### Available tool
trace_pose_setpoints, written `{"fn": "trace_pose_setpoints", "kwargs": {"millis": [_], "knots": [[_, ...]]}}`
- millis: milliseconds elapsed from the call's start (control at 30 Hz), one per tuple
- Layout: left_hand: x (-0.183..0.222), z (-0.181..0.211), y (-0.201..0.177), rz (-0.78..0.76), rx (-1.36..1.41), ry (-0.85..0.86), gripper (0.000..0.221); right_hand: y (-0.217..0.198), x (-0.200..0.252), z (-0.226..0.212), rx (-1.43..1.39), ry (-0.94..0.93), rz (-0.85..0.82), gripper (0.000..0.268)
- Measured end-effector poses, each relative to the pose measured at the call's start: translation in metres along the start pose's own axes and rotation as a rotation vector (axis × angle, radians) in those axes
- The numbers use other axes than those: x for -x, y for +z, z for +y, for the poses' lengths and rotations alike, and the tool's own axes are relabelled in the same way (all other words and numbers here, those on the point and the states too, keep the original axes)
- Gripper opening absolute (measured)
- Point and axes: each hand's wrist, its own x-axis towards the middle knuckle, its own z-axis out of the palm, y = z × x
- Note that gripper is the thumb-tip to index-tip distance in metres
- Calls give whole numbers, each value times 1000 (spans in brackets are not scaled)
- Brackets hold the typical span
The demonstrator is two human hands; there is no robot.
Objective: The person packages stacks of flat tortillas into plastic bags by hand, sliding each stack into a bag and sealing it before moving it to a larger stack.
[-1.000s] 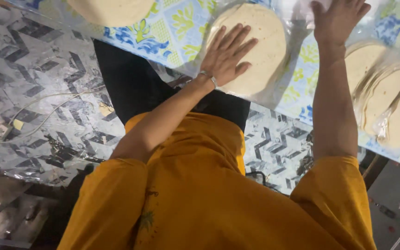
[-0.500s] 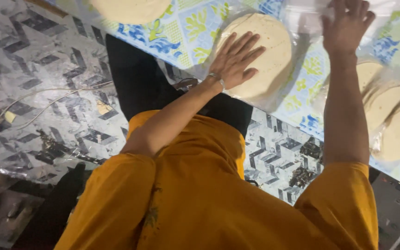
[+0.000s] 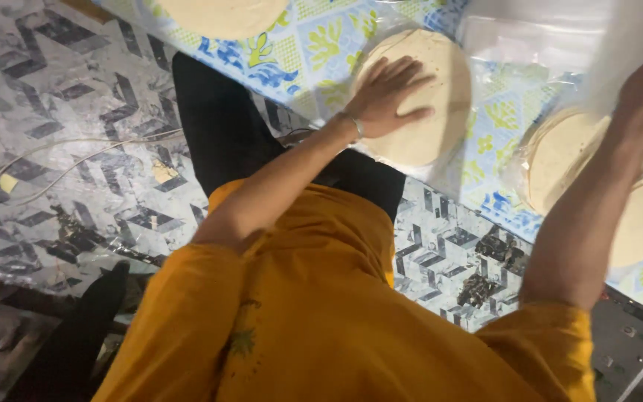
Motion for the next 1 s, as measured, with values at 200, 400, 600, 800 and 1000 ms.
{"fn": "trace_pose_setpoints", "kwargs": {"millis": [200,400,600,800,1000], "knots": [[3,35,-36,146,819,119,68,46,118,-220,100,38,-91,31],[77,55,-49,8,1160,-194,60,80,203,-245,-374,259,-109,25],[143,35,-44,158,1500,-298,47,115,244,-251,-494,475,-79,21],[171,16,-44,290,1467,-355,21,148,256,-266,-385,501,-404,12],[167,27,-56,333,1265,-376,15,169,236,-333,-136,315,-225,60]]}}
